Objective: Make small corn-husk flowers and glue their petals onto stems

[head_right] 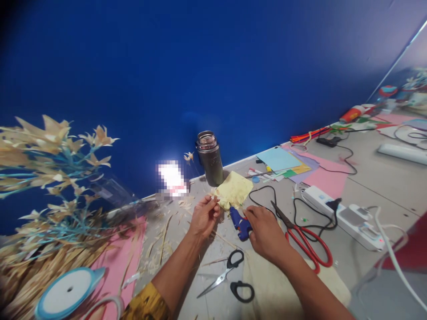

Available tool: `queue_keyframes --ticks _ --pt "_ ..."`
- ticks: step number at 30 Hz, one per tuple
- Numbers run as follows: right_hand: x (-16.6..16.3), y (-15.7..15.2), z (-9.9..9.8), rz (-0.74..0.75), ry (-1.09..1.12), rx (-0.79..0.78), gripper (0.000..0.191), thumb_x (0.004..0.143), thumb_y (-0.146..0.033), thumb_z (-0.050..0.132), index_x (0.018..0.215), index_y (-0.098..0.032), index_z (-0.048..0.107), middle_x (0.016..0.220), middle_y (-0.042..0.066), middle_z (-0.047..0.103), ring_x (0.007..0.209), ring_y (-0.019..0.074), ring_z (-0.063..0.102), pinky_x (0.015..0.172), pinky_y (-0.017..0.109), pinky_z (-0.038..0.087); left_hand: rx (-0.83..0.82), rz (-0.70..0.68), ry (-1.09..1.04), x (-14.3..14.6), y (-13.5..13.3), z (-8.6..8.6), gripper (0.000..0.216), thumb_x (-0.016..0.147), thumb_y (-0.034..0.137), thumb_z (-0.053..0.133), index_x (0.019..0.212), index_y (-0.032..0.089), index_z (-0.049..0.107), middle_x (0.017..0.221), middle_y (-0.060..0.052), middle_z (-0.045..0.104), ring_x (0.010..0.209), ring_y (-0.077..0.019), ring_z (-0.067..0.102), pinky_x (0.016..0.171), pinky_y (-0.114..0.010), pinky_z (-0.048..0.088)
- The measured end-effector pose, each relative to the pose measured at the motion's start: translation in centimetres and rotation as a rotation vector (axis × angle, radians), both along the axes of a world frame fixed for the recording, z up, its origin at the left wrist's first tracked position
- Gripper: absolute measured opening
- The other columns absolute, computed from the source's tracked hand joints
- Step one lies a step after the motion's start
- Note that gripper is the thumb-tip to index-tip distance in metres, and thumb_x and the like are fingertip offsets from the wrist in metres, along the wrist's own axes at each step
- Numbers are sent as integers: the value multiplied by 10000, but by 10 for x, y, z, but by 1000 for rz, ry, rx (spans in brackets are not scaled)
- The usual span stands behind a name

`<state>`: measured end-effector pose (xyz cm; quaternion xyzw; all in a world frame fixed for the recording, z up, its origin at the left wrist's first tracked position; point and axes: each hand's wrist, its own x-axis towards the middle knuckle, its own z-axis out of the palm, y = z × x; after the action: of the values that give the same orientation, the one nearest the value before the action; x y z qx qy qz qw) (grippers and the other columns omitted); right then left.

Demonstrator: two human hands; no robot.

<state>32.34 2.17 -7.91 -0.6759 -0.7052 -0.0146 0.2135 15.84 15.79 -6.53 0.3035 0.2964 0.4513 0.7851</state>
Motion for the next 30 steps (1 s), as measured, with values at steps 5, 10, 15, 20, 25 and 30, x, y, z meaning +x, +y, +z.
queue_keyframes --ticks 5,10,15,20,25,30 --pt "-17 9 33 -83 -94 192 291 879 -104 562 1105 -221 703 1063 111 668 969 278 549 820 401 424 38 -13 37 4 -4 1 383 561 287 918 717 140 601 691 -7 641 490 -40 491 434 -165 296" --pt "-41 34 61 -82 -167 303 233 1008 -246 524 892 -220 724 848 87 620 822 240 491 729 362 358 98 -20 60 7 -12 2 352 593 307 900 719 149 612 576 30 573 464 -53 471 435 -173 288" --pt "-47 44 60 -99 -186 308 238 998 -214 551 828 -204 718 821 89 604 816 239 487 705 348 323 150 -15 77 6 -16 3 339 623 318 884 731 154 608 521 38 550 421 -62 446 442 -196 298" --pt "-44 44 54 -111 -70 335 217 982 -237 576 862 -202 753 802 86 624 818 240 509 726 359 361 174 -16 101 2 -15 4 349 634 326 884 781 149 622 524 26 585 435 -74 479 462 -199 326" --pt "-37 45 52 -124 558 391 160 889 -272 652 812 -210 777 777 54 665 755 204 557 700 339 421 138 -90 48 1 -16 9 384 628 338 895 739 145 582 746 -48 711 493 -63 524 455 -187 331" --pt "-29 46 51 -176 1543 152 230 658 -387 872 779 -210 790 733 10 673 598 132 509 508 261 366 44 -181 -29 2 -21 14 393 617 331 914 727 136 591 702 -4 648 490 -44 496 446 -174 331"
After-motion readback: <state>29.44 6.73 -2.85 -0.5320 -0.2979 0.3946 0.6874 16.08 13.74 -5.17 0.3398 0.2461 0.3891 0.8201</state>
